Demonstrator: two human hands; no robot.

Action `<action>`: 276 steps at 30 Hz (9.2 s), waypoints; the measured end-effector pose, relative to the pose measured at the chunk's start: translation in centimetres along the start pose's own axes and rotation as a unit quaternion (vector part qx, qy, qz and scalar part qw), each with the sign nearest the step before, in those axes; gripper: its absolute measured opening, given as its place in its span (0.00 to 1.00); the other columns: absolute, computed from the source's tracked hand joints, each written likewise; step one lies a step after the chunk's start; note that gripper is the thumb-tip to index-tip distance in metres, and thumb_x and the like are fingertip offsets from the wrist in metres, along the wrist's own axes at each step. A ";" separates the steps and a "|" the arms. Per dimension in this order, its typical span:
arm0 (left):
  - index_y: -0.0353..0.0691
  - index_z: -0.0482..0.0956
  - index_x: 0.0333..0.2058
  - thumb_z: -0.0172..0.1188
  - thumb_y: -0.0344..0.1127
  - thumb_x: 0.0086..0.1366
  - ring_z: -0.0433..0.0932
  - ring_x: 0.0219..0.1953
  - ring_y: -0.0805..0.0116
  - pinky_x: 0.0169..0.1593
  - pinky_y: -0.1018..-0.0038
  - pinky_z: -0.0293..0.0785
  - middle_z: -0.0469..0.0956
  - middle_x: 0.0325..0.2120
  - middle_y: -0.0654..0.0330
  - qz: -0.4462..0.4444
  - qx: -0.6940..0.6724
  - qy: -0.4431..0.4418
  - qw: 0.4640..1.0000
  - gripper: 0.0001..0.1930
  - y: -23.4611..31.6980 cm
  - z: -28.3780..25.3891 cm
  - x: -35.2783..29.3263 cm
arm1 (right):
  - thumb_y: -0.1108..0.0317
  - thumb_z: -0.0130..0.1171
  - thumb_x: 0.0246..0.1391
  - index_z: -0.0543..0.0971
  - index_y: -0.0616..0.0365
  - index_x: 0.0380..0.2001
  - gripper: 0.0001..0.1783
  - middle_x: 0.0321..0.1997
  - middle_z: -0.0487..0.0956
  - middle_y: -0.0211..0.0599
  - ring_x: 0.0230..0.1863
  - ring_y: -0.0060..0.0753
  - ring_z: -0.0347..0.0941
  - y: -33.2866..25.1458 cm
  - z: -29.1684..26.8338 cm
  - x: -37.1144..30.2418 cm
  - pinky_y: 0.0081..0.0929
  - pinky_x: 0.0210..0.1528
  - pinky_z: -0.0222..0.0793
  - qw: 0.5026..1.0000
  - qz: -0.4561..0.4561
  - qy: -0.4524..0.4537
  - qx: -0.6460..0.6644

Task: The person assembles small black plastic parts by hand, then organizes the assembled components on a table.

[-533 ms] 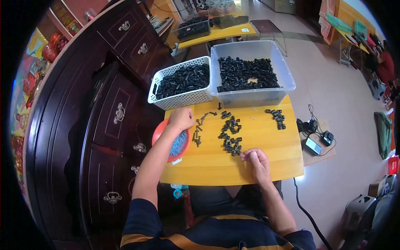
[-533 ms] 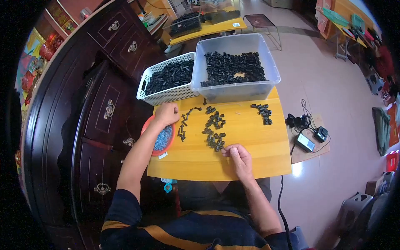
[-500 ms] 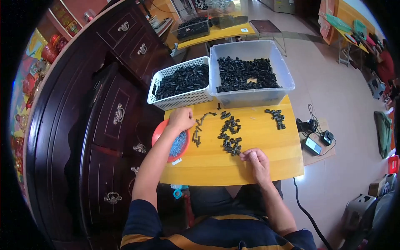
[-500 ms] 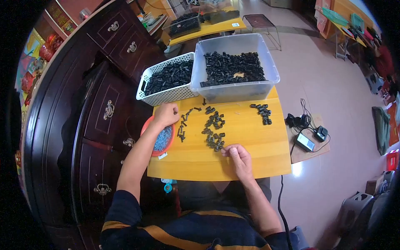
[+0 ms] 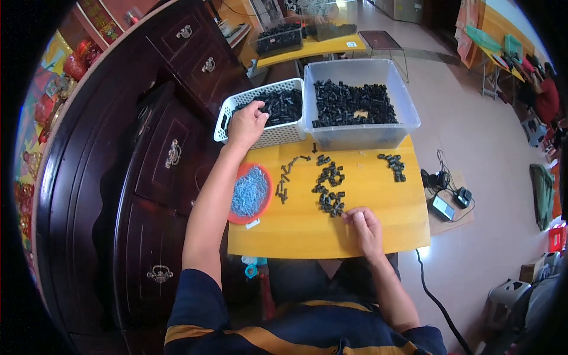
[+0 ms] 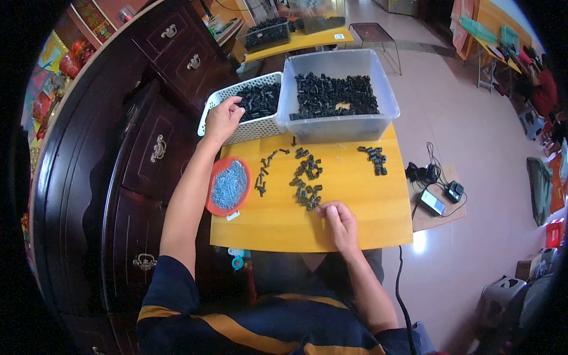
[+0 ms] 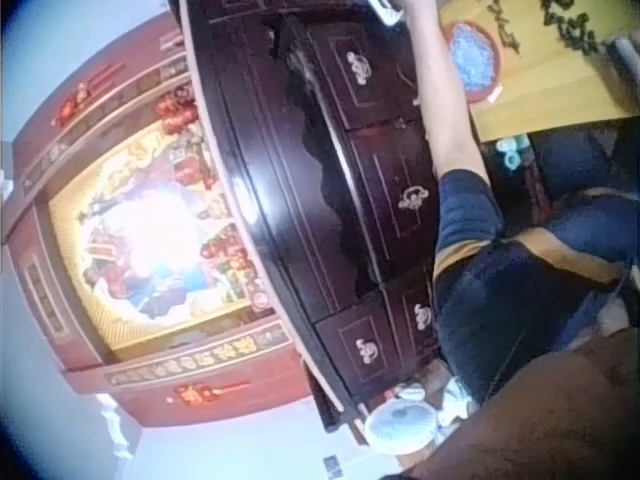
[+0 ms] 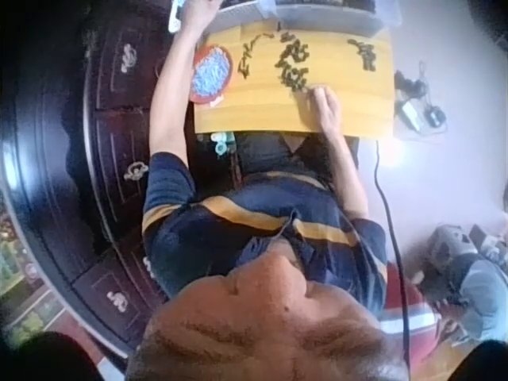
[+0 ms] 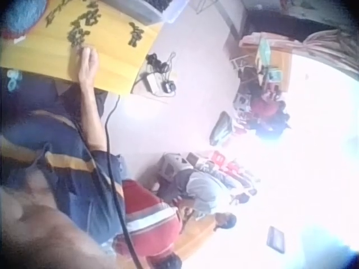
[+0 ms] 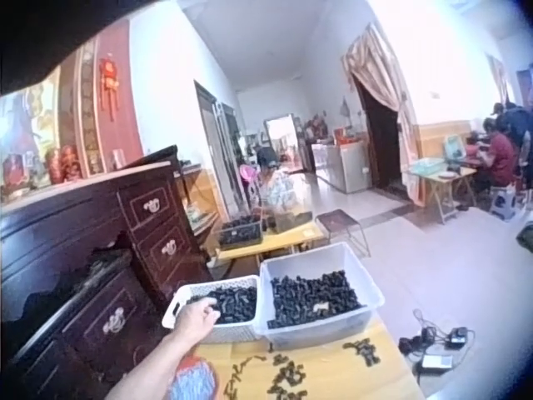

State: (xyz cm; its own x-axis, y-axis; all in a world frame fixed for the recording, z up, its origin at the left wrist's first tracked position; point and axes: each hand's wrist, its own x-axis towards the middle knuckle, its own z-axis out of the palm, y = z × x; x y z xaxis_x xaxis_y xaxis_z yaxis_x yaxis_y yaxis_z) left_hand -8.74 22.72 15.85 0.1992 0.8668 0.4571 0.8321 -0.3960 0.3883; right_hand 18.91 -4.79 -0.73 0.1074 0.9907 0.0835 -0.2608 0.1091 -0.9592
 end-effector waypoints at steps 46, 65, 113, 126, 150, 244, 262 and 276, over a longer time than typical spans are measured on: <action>0.41 0.83 0.29 0.64 0.34 0.61 0.80 0.38 0.51 0.44 0.55 0.76 0.81 0.30 0.54 0.245 0.021 -0.148 0.958 0.04 14.0 18.1 -8.4 | 0.65 0.66 0.52 0.78 0.54 0.36 0.10 0.37 0.76 0.42 0.39 0.51 0.76 -2.1 0.1 1.3 0.42 0.42 0.75 0.857 -0.216 -0.044 -0.465; 0.37 0.78 0.38 0.62 0.23 0.68 0.75 0.33 0.85 0.39 0.85 0.72 0.78 0.31 0.71 -0.162 -0.478 -0.176 0.845 0.03 9.4 6.5 -23.5 | 0.72 0.57 0.67 0.78 0.61 0.39 0.04 0.27 0.77 0.32 0.30 0.19 0.72 -2.0 0.0 -0.2 0.22 0.36 0.71 0.978 -0.037 -0.021 -0.205; 0.37 0.83 0.42 0.67 0.24 0.61 0.80 0.29 0.73 0.34 0.78 0.77 0.81 0.31 0.60 -0.010 -0.230 -0.089 0.969 0.10 9.1 7.4 -23.4 | 0.62 0.59 0.68 0.76 0.57 0.46 0.11 0.35 0.79 0.31 0.36 0.24 0.74 -0.7 -1.6 -1.1 0.22 0.45 0.70 0.931 0.132 -0.110 0.322; 0.39 0.82 0.37 0.66 0.26 0.59 0.83 0.35 0.54 0.39 0.65 0.79 0.82 0.35 0.56 0.054 -0.111 -0.060 0.990 0.07 9.8 8.6 -22.6 | 0.63 0.58 0.69 0.75 0.57 0.48 0.11 0.37 0.79 0.31 0.39 0.25 0.74 -0.8 -1.4 -1.0 0.22 0.47 0.70 0.929 0.146 -0.129 0.314; 0.32 0.79 0.43 0.64 0.23 0.66 0.82 0.37 0.76 0.45 0.79 0.79 0.82 0.34 0.62 -0.191 -0.579 -0.214 0.763 0.08 11.3 4.7 -24.9 | 0.65 0.56 0.70 0.75 0.58 0.47 0.09 0.37 0.80 0.29 0.39 0.20 0.74 0.0 0.3 -0.5 0.22 0.48 0.71 0.964 0.111 -0.116 0.213; 0.39 0.84 0.42 0.65 0.33 0.61 0.82 0.35 0.52 0.40 0.62 0.79 0.82 0.34 0.53 0.074 -0.167 -0.192 0.964 0.11 9.8 8.5 -13.1 | 0.60 0.52 0.72 0.77 0.59 0.46 0.13 0.42 0.83 0.38 0.42 0.29 0.78 0.1 0.5 0.1 0.27 0.51 0.72 0.974 0.098 -0.010 0.203; 0.36 0.81 0.31 0.55 0.30 0.63 0.83 0.34 0.45 0.38 0.52 0.80 0.81 0.31 0.48 0.243 0.025 -0.152 0.958 0.07 14.6 20.2 -6.7 | 0.63 0.50 0.73 0.76 0.59 0.47 0.12 0.44 0.83 0.37 0.41 0.24 0.77 -0.1 0.5 -0.1 0.21 0.46 0.68 0.972 0.093 -0.027 0.214; 0.37 0.77 0.33 0.60 0.29 0.65 0.79 0.24 0.70 0.28 0.73 0.73 0.80 0.25 0.58 -0.030 -0.333 -0.088 0.938 0.02 10.1 7.2 -14.0 | 0.68 0.51 0.72 0.77 0.62 0.45 0.09 0.42 0.82 0.32 0.42 0.22 0.77 0.2 1.1 -0.3 0.25 0.50 0.73 0.981 0.089 -0.013 0.173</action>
State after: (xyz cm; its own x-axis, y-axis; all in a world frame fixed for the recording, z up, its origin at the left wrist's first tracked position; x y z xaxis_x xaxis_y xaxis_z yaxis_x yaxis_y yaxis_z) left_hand 0.59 8.82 7.57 0.2942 0.9069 0.3016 0.3477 -0.3955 0.8501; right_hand 17.75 -4.99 -0.65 0.0066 0.9979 -0.0649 -0.5840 -0.0488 -0.8103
